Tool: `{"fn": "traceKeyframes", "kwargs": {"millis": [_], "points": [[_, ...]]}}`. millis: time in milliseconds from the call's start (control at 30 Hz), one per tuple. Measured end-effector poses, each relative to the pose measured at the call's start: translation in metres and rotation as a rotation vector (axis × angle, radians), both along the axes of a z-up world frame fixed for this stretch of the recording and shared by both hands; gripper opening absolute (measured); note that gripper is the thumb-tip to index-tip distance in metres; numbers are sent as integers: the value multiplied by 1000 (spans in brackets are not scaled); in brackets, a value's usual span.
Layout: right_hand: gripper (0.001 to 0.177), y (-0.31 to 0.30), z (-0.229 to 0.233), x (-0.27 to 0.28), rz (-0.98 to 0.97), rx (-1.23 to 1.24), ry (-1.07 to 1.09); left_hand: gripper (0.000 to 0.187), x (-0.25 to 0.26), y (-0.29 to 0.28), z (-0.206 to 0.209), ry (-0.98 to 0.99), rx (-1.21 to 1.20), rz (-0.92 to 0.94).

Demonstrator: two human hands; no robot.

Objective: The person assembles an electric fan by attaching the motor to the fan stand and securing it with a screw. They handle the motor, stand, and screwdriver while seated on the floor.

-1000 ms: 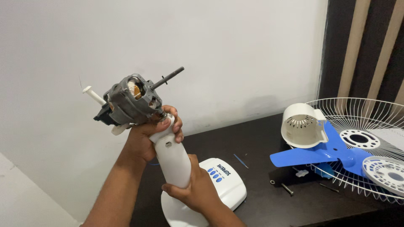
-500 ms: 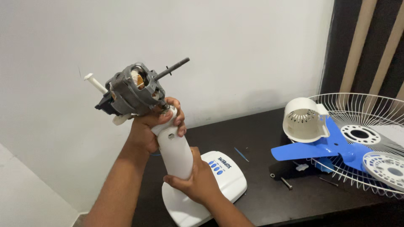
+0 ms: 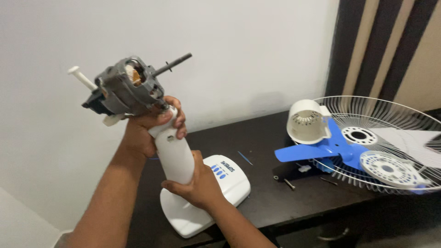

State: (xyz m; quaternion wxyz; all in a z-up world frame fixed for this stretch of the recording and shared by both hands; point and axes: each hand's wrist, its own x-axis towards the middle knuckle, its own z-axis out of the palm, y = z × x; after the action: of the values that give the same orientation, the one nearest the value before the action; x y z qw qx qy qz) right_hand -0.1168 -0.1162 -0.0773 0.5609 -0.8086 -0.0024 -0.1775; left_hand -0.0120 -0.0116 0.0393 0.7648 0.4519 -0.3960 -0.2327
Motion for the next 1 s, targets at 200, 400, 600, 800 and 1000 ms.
{"fn": "traceKeyframes", "kwargs": {"millis": [200, 400, 600, 800, 1000], "points": [[107, -13, 0, -23, -51, -290, -137, 23, -6, 0, 5, 13, 5, 6], [44, -77, -30, -72, -517, -321, -194, 21, -5, 1, 9, 26, 30, 10], [28, -145, -55, -121, -875, -236, 86, 18, -10, 1, 9, 7, 23, 54], [33, -161, -76, -123, -840, -623, 93, 18, -3, -1, 8, 24, -14, -65], [23, -163, -78, -119, -819, -585, 297, 20, -3, 3, 4, 9, -7, -40]]}}
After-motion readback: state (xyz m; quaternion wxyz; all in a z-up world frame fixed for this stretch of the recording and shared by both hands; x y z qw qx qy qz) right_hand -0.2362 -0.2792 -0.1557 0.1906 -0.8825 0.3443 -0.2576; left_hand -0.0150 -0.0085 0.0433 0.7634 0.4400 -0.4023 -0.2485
